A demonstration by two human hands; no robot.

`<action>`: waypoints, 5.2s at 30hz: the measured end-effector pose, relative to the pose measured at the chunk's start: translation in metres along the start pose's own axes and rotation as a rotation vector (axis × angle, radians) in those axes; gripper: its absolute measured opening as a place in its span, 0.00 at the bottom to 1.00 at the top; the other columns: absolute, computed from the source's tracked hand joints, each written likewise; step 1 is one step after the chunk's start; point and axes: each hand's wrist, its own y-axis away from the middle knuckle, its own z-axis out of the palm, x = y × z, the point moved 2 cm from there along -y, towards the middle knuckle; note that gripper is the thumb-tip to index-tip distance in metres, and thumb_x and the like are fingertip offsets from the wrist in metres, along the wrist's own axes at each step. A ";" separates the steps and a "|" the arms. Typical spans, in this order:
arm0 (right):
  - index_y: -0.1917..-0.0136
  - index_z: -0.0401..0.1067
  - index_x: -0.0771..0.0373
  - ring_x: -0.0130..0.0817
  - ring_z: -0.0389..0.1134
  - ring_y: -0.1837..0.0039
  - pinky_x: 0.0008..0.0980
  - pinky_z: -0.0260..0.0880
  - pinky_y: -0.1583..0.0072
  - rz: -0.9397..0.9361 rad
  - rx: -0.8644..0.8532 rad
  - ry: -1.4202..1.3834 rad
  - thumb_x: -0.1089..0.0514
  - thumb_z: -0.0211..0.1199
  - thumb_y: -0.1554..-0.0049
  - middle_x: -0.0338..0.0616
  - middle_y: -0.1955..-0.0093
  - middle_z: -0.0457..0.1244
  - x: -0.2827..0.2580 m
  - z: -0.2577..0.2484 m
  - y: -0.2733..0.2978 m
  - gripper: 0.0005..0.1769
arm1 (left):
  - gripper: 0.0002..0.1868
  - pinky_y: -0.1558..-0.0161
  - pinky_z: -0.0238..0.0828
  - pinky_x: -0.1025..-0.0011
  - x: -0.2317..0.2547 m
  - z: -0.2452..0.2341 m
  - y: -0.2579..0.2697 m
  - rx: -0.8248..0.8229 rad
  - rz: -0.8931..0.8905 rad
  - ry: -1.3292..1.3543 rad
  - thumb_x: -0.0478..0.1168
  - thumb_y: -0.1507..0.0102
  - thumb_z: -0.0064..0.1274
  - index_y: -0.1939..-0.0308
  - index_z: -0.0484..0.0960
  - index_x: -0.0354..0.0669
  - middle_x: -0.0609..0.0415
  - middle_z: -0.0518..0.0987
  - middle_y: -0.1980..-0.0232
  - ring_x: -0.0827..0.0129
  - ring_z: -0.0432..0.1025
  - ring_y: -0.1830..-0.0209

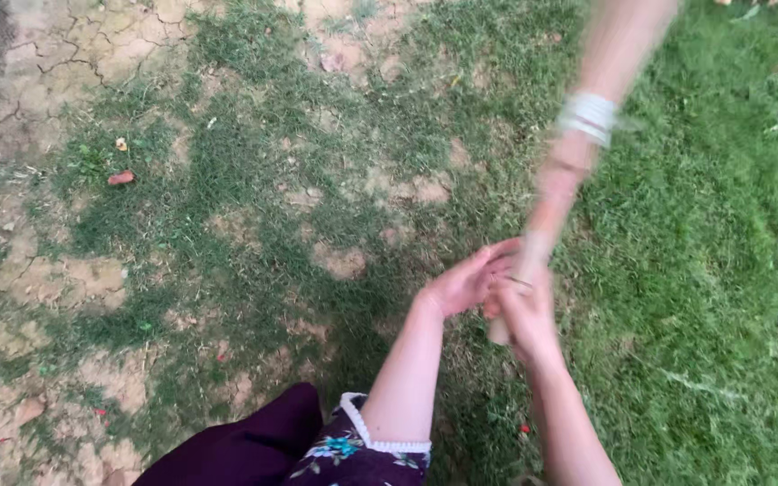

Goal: The person sweeps leaves and debris across a yard and lawn using a broom, occasionally picking up small pieces of vegetation by hand.

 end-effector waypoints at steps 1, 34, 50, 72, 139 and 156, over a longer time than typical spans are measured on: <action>0.42 0.63 0.69 0.26 0.64 0.67 0.25 0.66 0.67 0.075 -0.126 -0.093 0.66 0.57 0.45 0.40 0.62 0.63 0.004 0.008 0.000 0.17 | 0.35 0.29 0.69 0.63 0.003 0.008 0.002 0.004 -0.006 0.001 0.59 0.34 0.45 0.27 0.66 0.48 0.57 0.74 0.29 0.68 0.70 0.29; 0.33 0.49 0.40 0.27 0.63 0.70 0.26 0.67 0.67 0.379 -0.145 -0.488 0.58 0.55 0.42 0.40 0.68 0.61 0.062 0.251 0.066 0.29 | 0.24 0.63 0.77 0.68 0.090 -0.085 0.185 0.711 -0.162 -0.813 0.45 0.36 0.53 0.41 0.66 0.40 0.52 0.79 0.62 0.68 0.77 0.64; 0.26 0.37 0.32 0.27 0.66 0.65 0.26 0.70 0.63 0.186 -0.217 -0.467 0.61 0.52 0.36 0.42 0.63 0.62 0.079 0.214 0.059 0.36 | 0.35 0.51 0.77 0.67 0.076 -0.075 0.174 0.839 -0.238 -1.004 0.50 0.37 0.52 0.31 0.59 0.37 0.38 0.81 0.49 0.59 0.79 0.52; 0.36 0.55 0.63 0.24 0.59 0.68 0.25 0.59 0.68 0.570 -0.305 -0.563 0.62 0.56 0.37 0.39 0.62 0.60 0.119 0.232 0.042 0.18 | 0.24 0.63 0.80 0.67 0.063 -0.150 0.190 1.064 0.002 -0.907 0.43 0.35 0.53 0.43 0.65 0.27 0.37 0.80 0.53 0.60 0.80 0.61; 0.20 0.34 0.59 0.29 0.68 0.66 0.29 0.70 0.64 0.138 -0.637 -0.164 0.62 0.56 0.41 0.41 0.61 0.64 0.140 0.444 0.010 0.44 | 0.21 0.62 0.79 0.65 0.181 -0.266 0.337 0.984 0.131 -0.827 0.39 0.40 0.53 0.45 0.68 0.37 0.46 0.80 0.57 0.62 0.79 0.60; 0.22 0.20 0.49 0.22 0.63 0.56 0.23 0.67 0.60 0.147 0.128 -0.375 0.60 0.53 0.38 0.39 0.47 0.60 0.159 0.477 -0.025 0.47 | 0.37 0.48 0.76 0.63 0.253 -0.250 0.252 0.085 -0.011 -1.280 0.48 0.36 0.60 0.29 0.64 0.35 0.42 0.77 0.42 0.61 0.75 0.45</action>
